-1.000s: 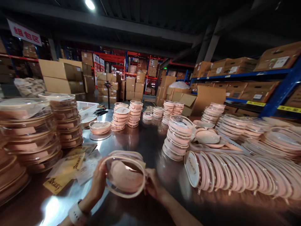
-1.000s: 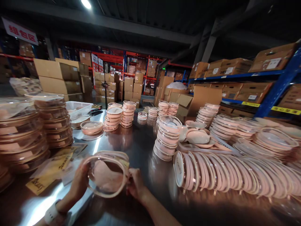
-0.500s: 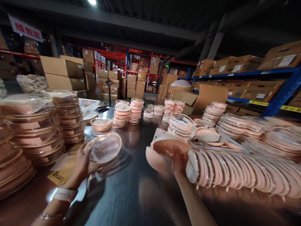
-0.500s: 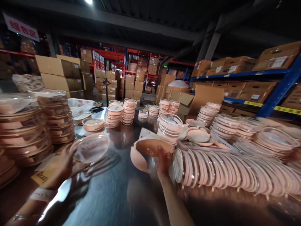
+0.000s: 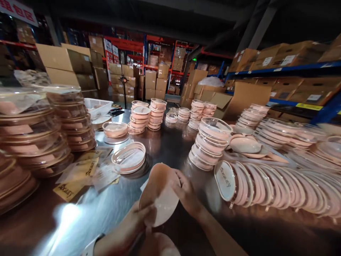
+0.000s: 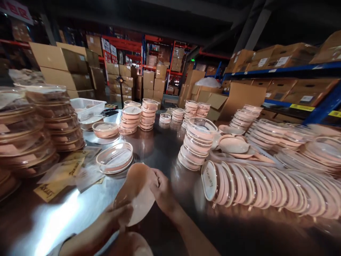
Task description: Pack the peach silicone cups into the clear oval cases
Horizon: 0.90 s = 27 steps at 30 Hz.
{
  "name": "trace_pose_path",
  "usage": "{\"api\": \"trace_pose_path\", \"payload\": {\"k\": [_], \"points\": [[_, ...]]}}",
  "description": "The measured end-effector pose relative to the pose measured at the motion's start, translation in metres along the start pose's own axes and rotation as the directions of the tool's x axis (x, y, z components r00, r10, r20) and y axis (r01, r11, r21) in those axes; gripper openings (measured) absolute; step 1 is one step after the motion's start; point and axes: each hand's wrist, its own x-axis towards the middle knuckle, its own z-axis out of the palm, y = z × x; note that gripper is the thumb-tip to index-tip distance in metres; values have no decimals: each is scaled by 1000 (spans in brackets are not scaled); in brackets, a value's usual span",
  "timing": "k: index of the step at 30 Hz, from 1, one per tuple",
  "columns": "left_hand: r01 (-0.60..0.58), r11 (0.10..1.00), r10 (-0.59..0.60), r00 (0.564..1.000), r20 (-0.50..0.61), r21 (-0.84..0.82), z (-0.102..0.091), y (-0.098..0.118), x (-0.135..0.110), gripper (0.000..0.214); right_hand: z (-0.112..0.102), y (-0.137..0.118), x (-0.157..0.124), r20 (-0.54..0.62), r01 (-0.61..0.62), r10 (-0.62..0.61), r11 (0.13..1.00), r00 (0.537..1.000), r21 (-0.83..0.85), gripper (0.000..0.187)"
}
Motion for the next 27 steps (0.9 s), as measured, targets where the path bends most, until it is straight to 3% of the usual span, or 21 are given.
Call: {"api": "trace_pose_path", "payload": {"k": [2,4,6,12,16,18,20,22,23,24,25,26,27], "points": [[128,980,-121,991,51,-151,-5,9,0,39,0,5,2,61,-102,94,984,994,146,48],[192,968,-173,977,125,-164,-8,14,0,36,3,10,3,58,-179,170,953,984,245,51],[224,964,-198,964,176,-145,-10,13,0,42,5,14,5,78,-256,244,923,967,289,42],[386,884,-325,913,246,-263,-14,-1,3,89,3,16,8,122,-395,376,890,918,229,26],[403,849,-315,905,286,-341,-15,1,1,93,4,17,6,113,-471,457,860,882,195,37],[420,827,-326,900,291,-373,-15,4,1,93,5,19,5,101,-453,442,858,891,241,43],[458,795,-354,883,309,-397,-15,5,2,96,6,23,6,56,-370,369,886,928,280,49],[471,779,-349,874,338,-414,-16,5,3,99,3,29,6,-110,-195,220,960,969,203,47],[470,777,-340,873,350,-418,-16,4,5,99,0,31,6,-226,-67,85,994,970,86,41],[461,777,-324,877,355,-428,-17,3,6,98,-4,33,6,-332,80,-101,994,938,-79,34],[448,778,-309,884,352,-442,-17,3,7,97,-8,34,6,-383,220,-317,936,868,-276,30],[435,777,-300,891,340,-456,-18,2,8,94,-12,33,4,-351,344,-524,818,776,-461,31],[428,776,-299,897,327,-464,-18,2,8,92,-15,30,3,-241,452,-682,667,690,-592,35]]}}
